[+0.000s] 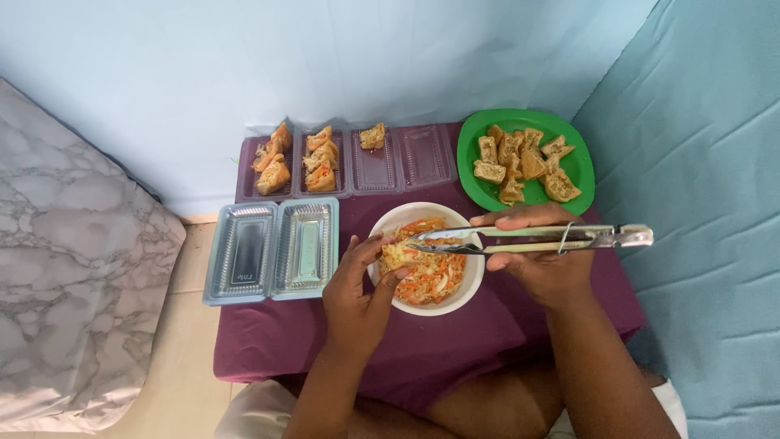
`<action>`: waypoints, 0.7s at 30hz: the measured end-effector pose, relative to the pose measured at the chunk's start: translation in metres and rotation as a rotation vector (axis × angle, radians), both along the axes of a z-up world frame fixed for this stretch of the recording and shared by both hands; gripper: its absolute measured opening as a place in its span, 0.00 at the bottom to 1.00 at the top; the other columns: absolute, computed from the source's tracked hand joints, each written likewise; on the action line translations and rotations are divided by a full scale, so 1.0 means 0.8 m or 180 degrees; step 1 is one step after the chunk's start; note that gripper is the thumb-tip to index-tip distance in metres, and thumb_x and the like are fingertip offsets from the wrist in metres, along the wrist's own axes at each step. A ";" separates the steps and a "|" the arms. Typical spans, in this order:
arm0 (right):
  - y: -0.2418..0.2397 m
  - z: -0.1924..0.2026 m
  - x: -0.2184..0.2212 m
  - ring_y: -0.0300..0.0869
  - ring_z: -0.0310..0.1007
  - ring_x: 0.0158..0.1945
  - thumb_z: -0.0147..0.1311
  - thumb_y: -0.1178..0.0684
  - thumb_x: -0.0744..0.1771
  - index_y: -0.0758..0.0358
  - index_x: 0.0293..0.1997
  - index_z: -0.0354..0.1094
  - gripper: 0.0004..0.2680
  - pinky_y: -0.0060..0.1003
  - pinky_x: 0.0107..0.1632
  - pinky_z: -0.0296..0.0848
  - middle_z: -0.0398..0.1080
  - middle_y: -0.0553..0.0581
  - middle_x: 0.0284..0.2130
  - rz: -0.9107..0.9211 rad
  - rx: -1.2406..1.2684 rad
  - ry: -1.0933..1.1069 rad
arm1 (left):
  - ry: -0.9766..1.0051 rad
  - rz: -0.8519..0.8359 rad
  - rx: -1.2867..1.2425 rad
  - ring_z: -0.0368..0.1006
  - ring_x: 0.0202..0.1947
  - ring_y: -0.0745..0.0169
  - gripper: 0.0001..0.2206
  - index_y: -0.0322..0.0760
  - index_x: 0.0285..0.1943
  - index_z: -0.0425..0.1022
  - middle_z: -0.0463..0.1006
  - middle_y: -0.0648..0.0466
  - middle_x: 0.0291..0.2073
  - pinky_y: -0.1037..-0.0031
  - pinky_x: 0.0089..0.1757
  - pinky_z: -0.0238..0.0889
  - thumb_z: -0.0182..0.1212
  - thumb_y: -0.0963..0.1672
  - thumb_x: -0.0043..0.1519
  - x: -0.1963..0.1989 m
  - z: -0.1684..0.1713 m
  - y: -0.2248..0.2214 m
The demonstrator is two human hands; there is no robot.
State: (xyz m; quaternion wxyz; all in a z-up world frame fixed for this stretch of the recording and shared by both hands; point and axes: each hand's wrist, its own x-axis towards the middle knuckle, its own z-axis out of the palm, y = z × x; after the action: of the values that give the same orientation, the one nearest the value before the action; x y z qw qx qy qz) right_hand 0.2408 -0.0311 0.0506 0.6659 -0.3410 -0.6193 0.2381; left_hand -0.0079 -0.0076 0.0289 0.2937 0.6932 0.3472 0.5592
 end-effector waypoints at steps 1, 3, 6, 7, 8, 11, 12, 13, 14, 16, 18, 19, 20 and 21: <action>0.000 0.004 -0.004 0.54 0.83 0.44 0.73 0.60 0.58 0.74 0.40 0.69 0.15 0.38 0.41 0.79 0.78 0.72 0.38 0.0000 0.0001 0.0001 | 0.0001 0.0000 0.0001 0.74 0.59 0.29 0.17 0.28 0.57 0.76 0.83 0.40 0.48 0.38 0.65 0.50 0.70 0.42 0.61 0.000 0.000 0.000; -0.001 0.013 -0.012 0.54 0.85 0.41 0.77 0.61 0.54 0.71 0.36 0.73 0.15 0.39 0.39 0.80 0.79 0.70 0.33 0.0166 0.0107 -0.0187 | -0.0047 0.0051 0.0004 0.75 0.59 0.31 0.17 0.28 0.56 0.76 0.84 0.41 0.47 0.39 0.66 0.50 0.71 0.42 0.60 0.001 0.000 0.000; -0.004 0.024 -0.020 0.53 0.86 0.35 0.78 0.58 0.53 0.65 0.33 0.76 0.14 0.39 0.35 0.78 0.81 0.67 0.31 0.0104 0.0408 -0.0690 | -0.0085 0.0124 -0.0023 0.75 0.59 0.32 0.16 0.29 0.55 0.76 0.84 0.41 0.46 0.40 0.66 0.49 0.70 0.42 0.61 -0.003 -0.005 0.000; -0.005 0.029 -0.023 0.53 0.86 0.35 0.78 0.58 0.53 0.65 0.33 0.76 0.14 0.39 0.35 0.78 0.81 0.67 0.31 0.0108 0.0408 -0.0689 | -0.0085 0.0127 -0.0024 0.75 0.59 0.32 0.16 0.29 0.55 0.76 0.84 0.41 0.46 0.40 0.66 0.49 0.70 0.42 0.61 -0.003 -0.006 0.001; -0.006 0.034 -0.026 0.51 0.84 0.31 0.78 0.57 0.53 0.65 0.31 0.76 0.13 0.37 0.33 0.77 0.81 0.67 0.31 0.0117 0.0462 -0.0731 | -0.0123 0.0115 0.0005 0.75 0.59 0.33 0.17 0.29 0.56 0.76 0.85 0.41 0.47 0.42 0.67 0.48 0.71 0.42 0.60 -0.003 -0.007 0.001; -0.008 0.035 -0.024 0.50 0.84 0.28 0.78 0.57 0.54 0.65 0.31 0.76 0.12 0.36 0.31 0.76 0.81 0.67 0.31 0.0118 0.0499 -0.0737 | -0.0123 0.0097 0.0052 0.75 0.59 0.34 0.17 0.29 0.56 0.76 0.85 0.42 0.47 0.43 0.68 0.46 0.71 0.42 0.60 -0.002 -0.006 0.000; -0.008 0.033 -0.021 0.51 0.84 0.29 0.78 0.58 0.54 0.66 0.31 0.76 0.12 0.36 0.31 0.76 0.81 0.68 0.31 0.0109 0.0485 -0.0701 | -0.0086 0.0089 0.0074 0.75 0.59 0.34 0.17 0.29 0.55 0.76 0.85 0.41 0.47 0.42 0.68 0.47 0.71 0.43 0.60 -0.001 -0.005 0.000; -0.010 0.032 -0.020 0.51 0.84 0.29 0.78 0.58 0.54 0.66 0.31 0.76 0.12 0.36 0.31 0.76 0.81 0.68 0.31 0.0102 0.0489 -0.0700 | -0.0085 0.0082 0.0079 0.75 0.59 0.34 0.17 0.29 0.55 0.76 0.85 0.41 0.47 0.42 0.68 0.47 0.71 0.43 0.60 -0.001 -0.005 0.001; -0.011 0.031 -0.018 0.50 0.84 0.29 0.78 0.58 0.53 0.68 0.32 0.75 0.13 0.36 0.32 0.77 0.81 0.69 0.31 0.0040 0.0488 -0.0584 | -0.0074 0.0096 0.0073 0.76 0.59 0.33 0.17 0.29 0.55 0.76 0.85 0.41 0.47 0.41 0.67 0.46 0.71 0.43 0.60 0.000 -0.005 0.001; -0.011 0.026 -0.012 0.49 0.84 0.30 0.78 0.59 0.53 0.69 0.33 0.74 0.14 0.35 0.33 0.78 0.80 0.69 0.30 -0.0021 0.0485 -0.0470 | -0.0064 0.0111 0.0066 0.76 0.58 0.33 0.17 0.29 0.55 0.76 0.85 0.40 0.47 0.40 0.67 0.46 0.71 0.42 0.60 -0.001 -0.006 0.001; -0.007 0.017 -0.003 0.54 0.85 0.33 0.76 0.59 0.56 0.73 0.33 0.71 0.13 0.37 0.34 0.79 0.79 0.72 0.32 -0.0293 0.0588 -0.0525 | -0.0004 0.0115 0.0069 0.76 0.58 0.33 0.16 0.29 0.54 0.76 0.84 0.40 0.47 0.40 0.67 0.47 0.71 0.42 0.59 -0.002 -0.005 0.001; -0.006 0.017 -0.005 0.54 0.85 0.33 0.76 0.59 0.56 0.73 0.33 0.71 0.13 0.37 0.34 0.79 0.79 0.72 0.32 -0.0289 0.0587 -0.0525 | -0.0004 0.0118 0.0067 0.76 0.58 0.33 0.16 0.29 0.54 0.76 0.84 0.40 0.47 0.40 0.67 0.47 0.71 0.42 0.59 -0.002 -0.005 0.000; -0.005 0.017 -0.007 0.54 0.85 0.34 0.76 0.59 0.57 0.73 0.33 0.72 0.13 0.37 0.34 0.79 0.79 0.71 0.32 -0.0363 0.0622 -0.0602 | -0.0056 0.0077 0.0063 0.76 0.58 0.33 0.17 0.29 0.55 0.76 0.84 0.40 0.47 0.41 0.67 0.46 0.71 0.42 0.60 -0.002 -0.004 0.000; -0.003 0.016 -0.009 0.54 0.85 0.34 0.76 0.59 0.57 0.73 0.34 0.73 0.12 0.36 0.35 0.79 0.79 0.70 0.31 -0.0439 0.0661 -0.0680 | -0.0107 0.0034 0.0062 0.75 0.59 0.33 0.17 0.29 0.55 0.76 0.84 0.40 0.48 0.41 0.68 0.46 0.71 0.42 0.60 -0.002 -0.004 0.000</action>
State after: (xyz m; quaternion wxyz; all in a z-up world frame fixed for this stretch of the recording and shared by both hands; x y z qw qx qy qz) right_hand 0.2335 -0.0336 0.0637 0.6427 -0.3354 -0.6830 0.0888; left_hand -0.0091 -0.0074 0.0261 0.2898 0.6846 0.3404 0.5757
